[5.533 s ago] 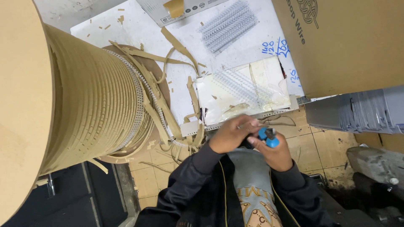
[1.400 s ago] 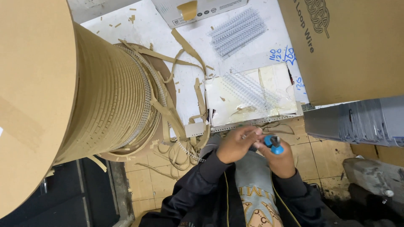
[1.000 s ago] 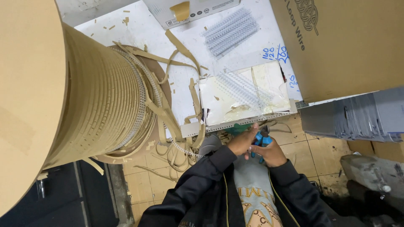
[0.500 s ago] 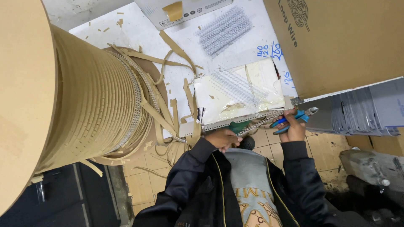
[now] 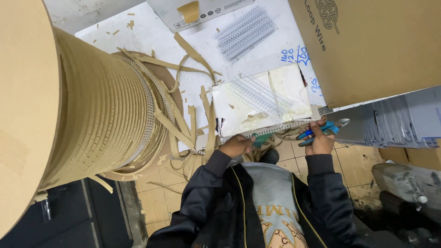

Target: The person cuts a segment of white double-loop binding wire using pliers and then wraps a bundle of the wires with paper tape.

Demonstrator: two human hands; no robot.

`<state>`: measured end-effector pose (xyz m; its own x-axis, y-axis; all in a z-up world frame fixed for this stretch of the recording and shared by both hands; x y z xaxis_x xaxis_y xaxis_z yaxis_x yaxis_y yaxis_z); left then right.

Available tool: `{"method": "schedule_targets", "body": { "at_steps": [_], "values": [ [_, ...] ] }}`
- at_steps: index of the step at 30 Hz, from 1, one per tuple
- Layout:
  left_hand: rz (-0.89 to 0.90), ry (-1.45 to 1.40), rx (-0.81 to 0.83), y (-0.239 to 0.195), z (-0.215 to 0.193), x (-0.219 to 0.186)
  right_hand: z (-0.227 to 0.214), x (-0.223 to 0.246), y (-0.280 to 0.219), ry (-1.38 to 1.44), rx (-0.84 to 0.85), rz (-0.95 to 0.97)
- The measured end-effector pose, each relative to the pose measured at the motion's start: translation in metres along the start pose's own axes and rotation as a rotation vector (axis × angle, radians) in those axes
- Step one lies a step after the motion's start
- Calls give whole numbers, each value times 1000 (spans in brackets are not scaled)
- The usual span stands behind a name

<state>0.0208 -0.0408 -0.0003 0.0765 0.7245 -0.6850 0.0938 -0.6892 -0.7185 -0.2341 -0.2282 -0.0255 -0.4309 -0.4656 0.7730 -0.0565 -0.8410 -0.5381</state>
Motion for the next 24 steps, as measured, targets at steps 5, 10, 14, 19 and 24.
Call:
{"method": "schedule_targets", "body": {
  "at_steps": [5,10,14,19,24],
  "values": [
    [-11,-111,51,-9,-5,-11,5,-1,-4,35,-18,45],
    [-94,-161,75,-10,-2,-6,4,-6,-7,42,-43,54],
    [-81,-182,29,12,9,8,3,-7,-6,17,-48,41],
    [-134,-148,-79,2,19,-11,3,-10,-16,-57,-39,26],
    [-122,-187,-136,-10,18,-25,-17,-39,-20,-105,-14,31]
  ]
}}
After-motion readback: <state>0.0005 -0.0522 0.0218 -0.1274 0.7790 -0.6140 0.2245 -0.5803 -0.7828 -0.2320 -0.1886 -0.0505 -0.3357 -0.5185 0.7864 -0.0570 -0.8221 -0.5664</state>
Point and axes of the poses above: each hand's wrist, its own y-axis towards the middle knuckle, its own z-axis out of the palm, x = y × z, the point moved 3 cm from there along y, towards the middle knuckle
